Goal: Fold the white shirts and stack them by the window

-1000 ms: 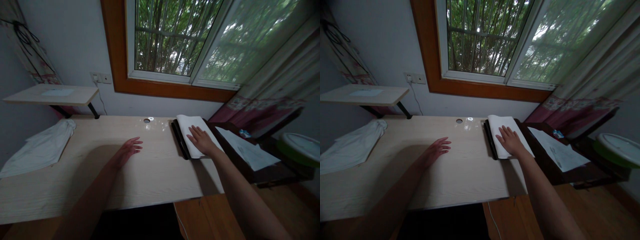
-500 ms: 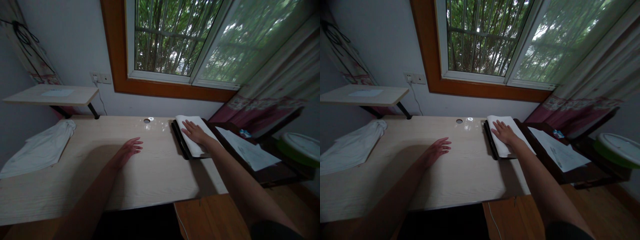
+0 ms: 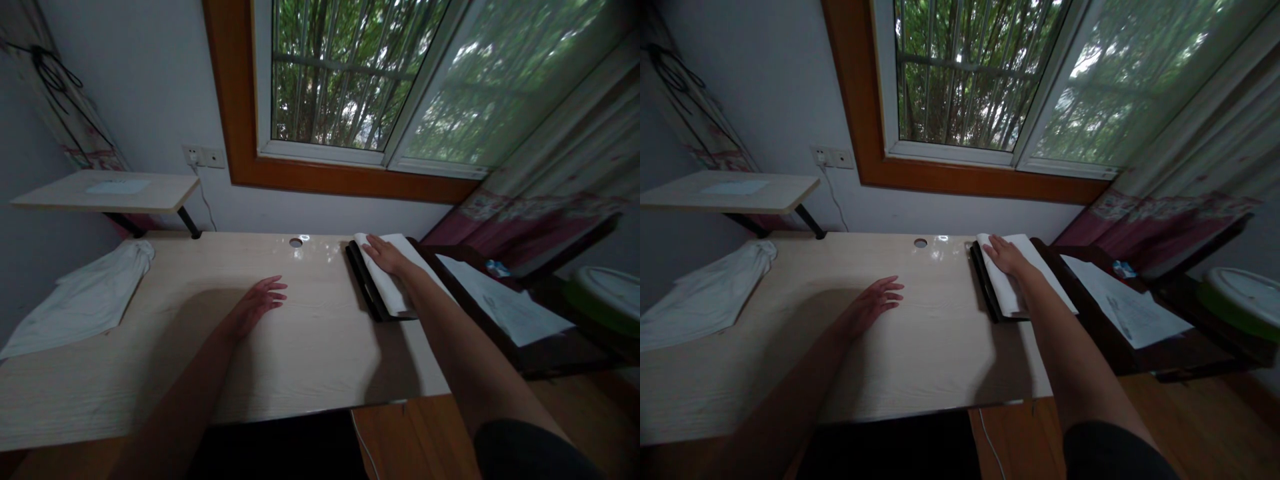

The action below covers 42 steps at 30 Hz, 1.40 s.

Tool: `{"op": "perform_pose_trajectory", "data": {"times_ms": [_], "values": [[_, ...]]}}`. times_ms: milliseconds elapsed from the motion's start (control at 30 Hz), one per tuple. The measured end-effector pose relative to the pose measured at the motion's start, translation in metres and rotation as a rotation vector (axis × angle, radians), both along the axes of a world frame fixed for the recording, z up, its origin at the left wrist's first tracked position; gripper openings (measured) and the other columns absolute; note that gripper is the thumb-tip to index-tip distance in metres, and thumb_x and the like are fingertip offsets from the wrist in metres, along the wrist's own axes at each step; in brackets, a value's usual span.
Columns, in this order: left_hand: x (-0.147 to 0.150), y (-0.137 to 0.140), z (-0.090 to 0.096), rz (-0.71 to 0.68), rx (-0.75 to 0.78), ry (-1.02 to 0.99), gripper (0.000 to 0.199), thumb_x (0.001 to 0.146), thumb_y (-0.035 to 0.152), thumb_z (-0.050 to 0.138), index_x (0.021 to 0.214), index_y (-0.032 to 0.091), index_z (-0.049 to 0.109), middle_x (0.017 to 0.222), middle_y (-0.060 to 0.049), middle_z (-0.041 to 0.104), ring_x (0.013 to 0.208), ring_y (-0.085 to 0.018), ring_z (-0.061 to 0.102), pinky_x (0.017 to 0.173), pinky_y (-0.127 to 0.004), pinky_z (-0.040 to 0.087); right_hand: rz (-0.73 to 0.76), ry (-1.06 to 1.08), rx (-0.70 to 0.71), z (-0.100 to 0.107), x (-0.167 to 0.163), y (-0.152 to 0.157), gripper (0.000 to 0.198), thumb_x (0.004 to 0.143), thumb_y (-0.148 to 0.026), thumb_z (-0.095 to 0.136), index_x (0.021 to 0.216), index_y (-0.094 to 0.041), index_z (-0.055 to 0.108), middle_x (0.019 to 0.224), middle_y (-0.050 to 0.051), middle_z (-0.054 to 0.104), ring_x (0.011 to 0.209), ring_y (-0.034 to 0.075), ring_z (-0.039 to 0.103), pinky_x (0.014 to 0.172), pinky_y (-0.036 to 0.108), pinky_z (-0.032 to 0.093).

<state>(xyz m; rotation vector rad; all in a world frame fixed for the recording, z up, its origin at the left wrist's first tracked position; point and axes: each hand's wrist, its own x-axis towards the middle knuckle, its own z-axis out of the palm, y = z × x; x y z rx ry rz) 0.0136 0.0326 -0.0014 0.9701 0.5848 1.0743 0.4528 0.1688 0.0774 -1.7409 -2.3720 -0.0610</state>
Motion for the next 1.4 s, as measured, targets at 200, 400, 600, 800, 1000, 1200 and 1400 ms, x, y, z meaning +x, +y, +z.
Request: {"op": "perform_pose_trajectory", "data": {"times_ms": [200,400,600,800,1000,1200,1400], "values": [[0.001,-0.002,0.005,-0.007,0.001,-0.001,0.052,0.086,0.026,0.071,0.138,0.025,0.062,0.139,-0.013,0.063,0.114,-0.026,0.064,0.101,-0.043,0.046,-0.077,0.042,-0.011,-0.014,0.007,-0.028,0.074,0.103,-0.062,0.023,0.157,-0.015,0.042,0.16,0.015,0.044,0.153,0.031,0.034,0.125,0.051,0.031],[0.001,-0.002,0.004,-0.002,0.005,0.009,0.053,0.086,0.029,0.072,0.138,0.025,0.062,0.138,-0.014,0.063,0.113,-0.026,0.065,0.1,-0.043,0.046,-0.007,-0.023,0.09,-0.018,0.009,-0.098,0.069,0.103,-0.056,0.029,0.155,-0.012,0.043,0.162,0.018,0.04,0.152,0.032,0.035,0.124,0.052,0.033],[0.002,-0.002,0.005,0.007,0.004,0.003,0.052,0.085,0.029,0.073,0.136,0.024,0.064,0.135,-0.014,0.064,0.111,-0.026,0.065,0.099,-0.043,0.046,0.015,-0.027,0.208,-0.023,-0.013,-0.173,0.064,0.103,-0.048,0.041,0.16,-0.021,0.034,0.164,0.015,0.036,0.151,0.033,0.037,0.121,0.059,0.034],[0.002,-0.001,0.004,0.046,-0.019,-0.004,0.049,0.082,0.027,0.075,0.131,0.024,0.067,0.131,-0.013,0.067,0.107,-0.025,0.066,0.095,-0.042,0.047,0.189,0.162,0.253,-0.04,-0.055,-0.227,0.051,0.098,-0.024,0.05,0.148,-0.035,0.053,0.151,0.005,0.057,0.146,0.032,0.046,0.122,0.068,0.03],[0.001,0.0,-0.001,0.19,0.021,-0.02,0.042,0.079,0.027,0.075,0.121,0.021,0.071,0.119,-0.009,0.071,0.095,-0.018,0.067,0.091,-0.035,0.049,0.387,0.33,0.121,-0.054,-0.102,-0.229,0.049,0.095,-0.018,0.054,0.14,-0.037,0.061,0.138,0.002,0.068,0.124,0.026,0.067,0.117,0.059,0.045],[-0.003,0.003,-0.001,0.451,0.029,0.011,0.029,0.073,0.025,0.073,0.101,0.021,0.075,0.095,-0.003,0.072,0.081,-0.014,0.062,0.082,-0.03,0.049,0.362,0.348,0.091,-0.069,-0.133,-0.177,0.044,0.098,-0.021,0.052,0.14,-0.031,0.062,0.143,0.006,0.064,0.127,0.026,0.064,0.118,0.057,0.044],[-0.007,0.007,-0.006,0.658,0.069,0.186,0.024,0.075,0.034,0.071,0.096,0.022,0.073,0.091,-0.002,0.07,0.08,-0.016,0.062,0.081,-0.032,0.049,0.319,0.402,0.083,-0.084,-0.14,-0.155,0.039,0.099,-0.024,0.052,0.135,-0.026,0.066,0.142,0.01,0.064,0.131,0.028,0.06,0.114,0.055,0.048]]}}
